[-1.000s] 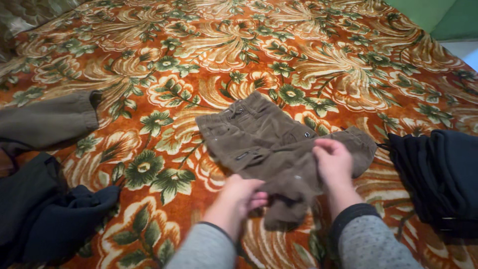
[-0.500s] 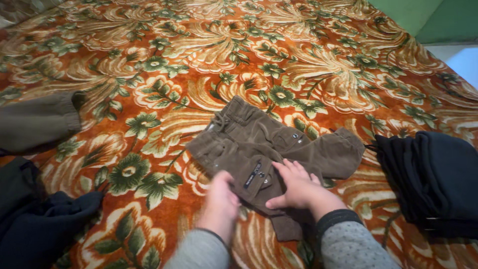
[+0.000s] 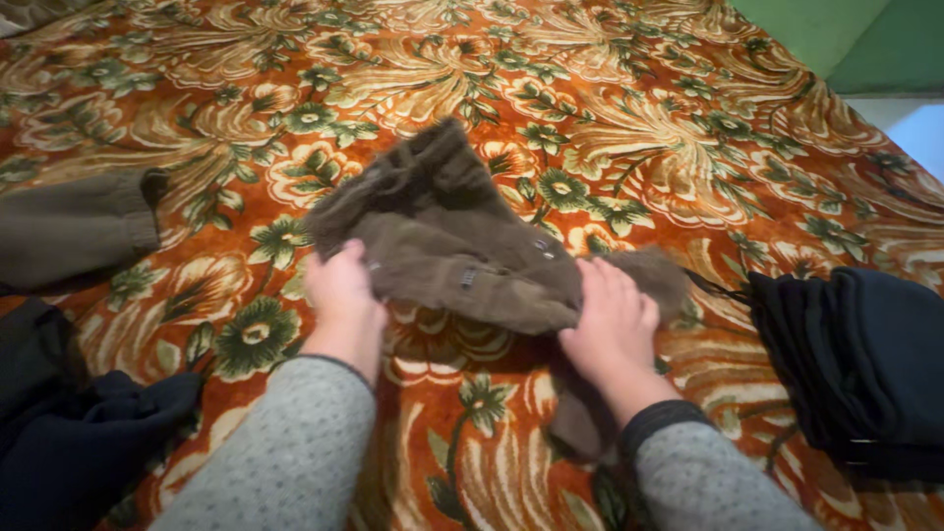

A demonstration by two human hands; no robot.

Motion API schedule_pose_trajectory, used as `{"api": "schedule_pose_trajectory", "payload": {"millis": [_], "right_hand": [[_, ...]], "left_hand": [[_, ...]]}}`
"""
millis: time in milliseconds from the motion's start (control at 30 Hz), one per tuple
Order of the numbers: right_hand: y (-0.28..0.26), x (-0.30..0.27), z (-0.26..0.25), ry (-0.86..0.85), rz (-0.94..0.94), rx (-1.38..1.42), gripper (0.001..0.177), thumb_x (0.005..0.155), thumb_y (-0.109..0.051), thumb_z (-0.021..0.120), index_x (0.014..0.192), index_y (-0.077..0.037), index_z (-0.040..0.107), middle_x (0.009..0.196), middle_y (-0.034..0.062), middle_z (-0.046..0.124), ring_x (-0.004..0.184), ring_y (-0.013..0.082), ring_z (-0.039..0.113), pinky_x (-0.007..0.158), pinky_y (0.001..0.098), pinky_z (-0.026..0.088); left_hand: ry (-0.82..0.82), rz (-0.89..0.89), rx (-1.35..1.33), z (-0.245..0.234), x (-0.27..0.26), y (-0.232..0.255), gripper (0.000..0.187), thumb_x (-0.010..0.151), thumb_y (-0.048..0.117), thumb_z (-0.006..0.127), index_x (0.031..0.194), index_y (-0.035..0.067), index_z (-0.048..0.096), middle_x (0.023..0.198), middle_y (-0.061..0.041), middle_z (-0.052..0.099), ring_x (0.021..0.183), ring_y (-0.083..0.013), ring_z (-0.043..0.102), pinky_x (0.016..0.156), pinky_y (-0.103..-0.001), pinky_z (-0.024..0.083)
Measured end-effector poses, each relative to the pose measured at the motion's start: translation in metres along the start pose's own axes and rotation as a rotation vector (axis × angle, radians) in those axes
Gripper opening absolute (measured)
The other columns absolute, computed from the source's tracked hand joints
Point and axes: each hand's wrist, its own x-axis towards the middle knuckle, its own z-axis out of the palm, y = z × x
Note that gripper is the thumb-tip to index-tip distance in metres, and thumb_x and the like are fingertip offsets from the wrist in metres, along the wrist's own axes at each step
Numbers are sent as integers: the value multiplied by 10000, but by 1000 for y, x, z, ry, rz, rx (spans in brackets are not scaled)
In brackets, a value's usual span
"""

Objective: The person folds a black hoodie, a dark grey t-shirt, and brown cargo shorts on a bed with a floral-patterned sheet. Each item is smoothed, folded into a compact rectangle, and placed aside.

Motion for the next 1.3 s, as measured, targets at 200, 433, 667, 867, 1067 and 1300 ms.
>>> {"api": "schedule_pose_trajectory", "payload": {"millis": [200, 433, 667, 867, 1067, 1300], "right_hand": [[31, 9, -8, -325, 47, 204, 1249, 650, -190, 879, 1594, -228, 62, 1494, 226, 460, 1364, 360, 469, 1101, 431, 415], [26, 51, -9, -571, 153, -55, 1454, 742, -272, 867, 1633, -296, -282, 1270, 268, 679, 1199, 414, 683, 1072, 453, 501], [32, 97, 17, -687, -159, -158, 1223, 614, -388, 1013, 1555, -312, 235, 1433, 112, 573, 1293, 339, 591, 1051, 423, 493], [50, 83, 33, -707, -73, -139, 608, 743, -349, 854, 1308, -295, 636, 1242, 65, 747, 1184, 266, 711, 1004, 382, 555], [63, 80, -22, -544, 38, -207, 311, 875, -180, 677, 1158, -281, 760, 1171, 72, 768, 1150, 272, 715, 950, 406, 559], [102, 82, -61, 525, -387, -160, 259, 799, -98, 670, 1032, -198, 724, 1035, 58, 678, 1075, 341, 632, 939, 496, 499]], "left_hand": [[296, 159, 267, -117, 11, -3, 389, 801, -19, 606, 1186, 15, 646, 1094, -83, 716, 924, -219, 697, 815, -392, 575], [513, 146, 751, -123, 16, -14, 441, 783, 119, 712, 1163, -99, 659, 1182, -224, 690, 1087, -318, 655, 945, -408, 509], [389, -4, 829, -86, 20, 41, 437, 702, 169, 884, 1015, -81, 709, 1068, -151, 731, 933, -257, 724, 831, -403, 569], [377, 111, 762, -114, 7, 46, 300, 785, 223, 786, 990, 4, 766, 970, -103, 766, 873, -225, 712, 804, -390, 536], [385, -19, 810, -122, 0, 42, 290, 768, 121, 690, 944, -105, 737, 950, -175, 754, 868, -282, 712, 793, -413, 538], [252, 75, 661, -109, 30, 41, 288, 685, 86, 703, 937, -52, 720, 910, -148, 728, 815, -264, 668, 731, -413, 526]]}}
